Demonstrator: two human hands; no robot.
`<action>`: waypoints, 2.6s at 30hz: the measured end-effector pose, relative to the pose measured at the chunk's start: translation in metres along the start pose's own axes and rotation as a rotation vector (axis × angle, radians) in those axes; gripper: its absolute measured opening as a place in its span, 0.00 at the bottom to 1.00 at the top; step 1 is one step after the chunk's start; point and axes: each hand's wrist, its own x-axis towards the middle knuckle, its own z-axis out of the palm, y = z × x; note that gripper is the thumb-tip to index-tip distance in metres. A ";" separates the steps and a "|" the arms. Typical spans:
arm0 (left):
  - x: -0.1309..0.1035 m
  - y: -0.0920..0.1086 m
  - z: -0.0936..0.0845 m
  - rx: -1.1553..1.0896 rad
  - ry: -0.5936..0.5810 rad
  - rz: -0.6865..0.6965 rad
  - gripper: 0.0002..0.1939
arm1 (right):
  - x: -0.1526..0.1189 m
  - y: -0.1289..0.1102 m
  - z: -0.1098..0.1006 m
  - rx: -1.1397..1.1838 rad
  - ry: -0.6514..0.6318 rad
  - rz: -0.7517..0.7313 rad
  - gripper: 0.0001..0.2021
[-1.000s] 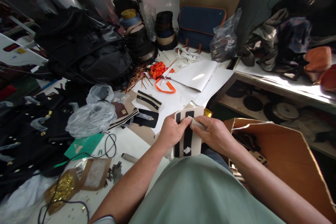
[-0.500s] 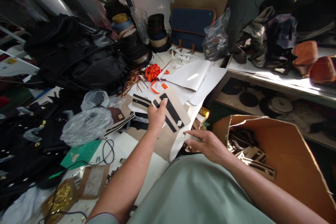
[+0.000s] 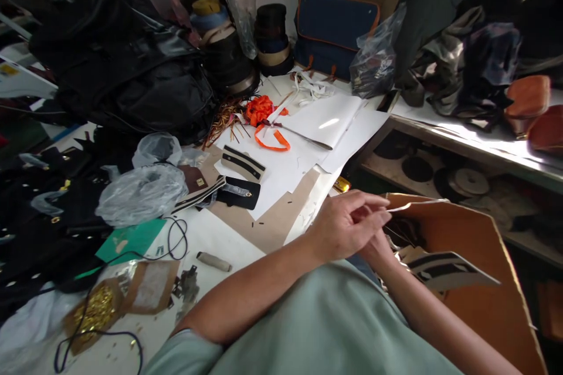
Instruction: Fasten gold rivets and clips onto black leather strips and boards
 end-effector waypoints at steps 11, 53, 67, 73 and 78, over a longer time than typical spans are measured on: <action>-0.091 -0.139 -0.137 0.164 0.672 -0.567 0.23 | 0.011 -0.016 -0.005 0.481 -0.086 0.281 0.20; -0.060 -0.080 -0.152 -0.175 0.069 -0.469 0.20 | 0.049 -0.061 0.032 0.655 -0.366 0.246 0.19; -0.059 -0.042 -0.109 -0.209 0.096 -0.301 0.21 | 0.039 -0.057 0.013 0.683 -0.299 0.285 0.20; -0.056 -0.041 -0.115 -0.216 0.241 -0.335 0.25 | 0.036 -0.061 0.010 0.693 -0.328 0.269 0.20; -0.051 -0.035 -0.118 -0.067 0.224 -0.233 0.24 | 0.034 -0.067 0.011 0.650 -0.288 0.234 0.21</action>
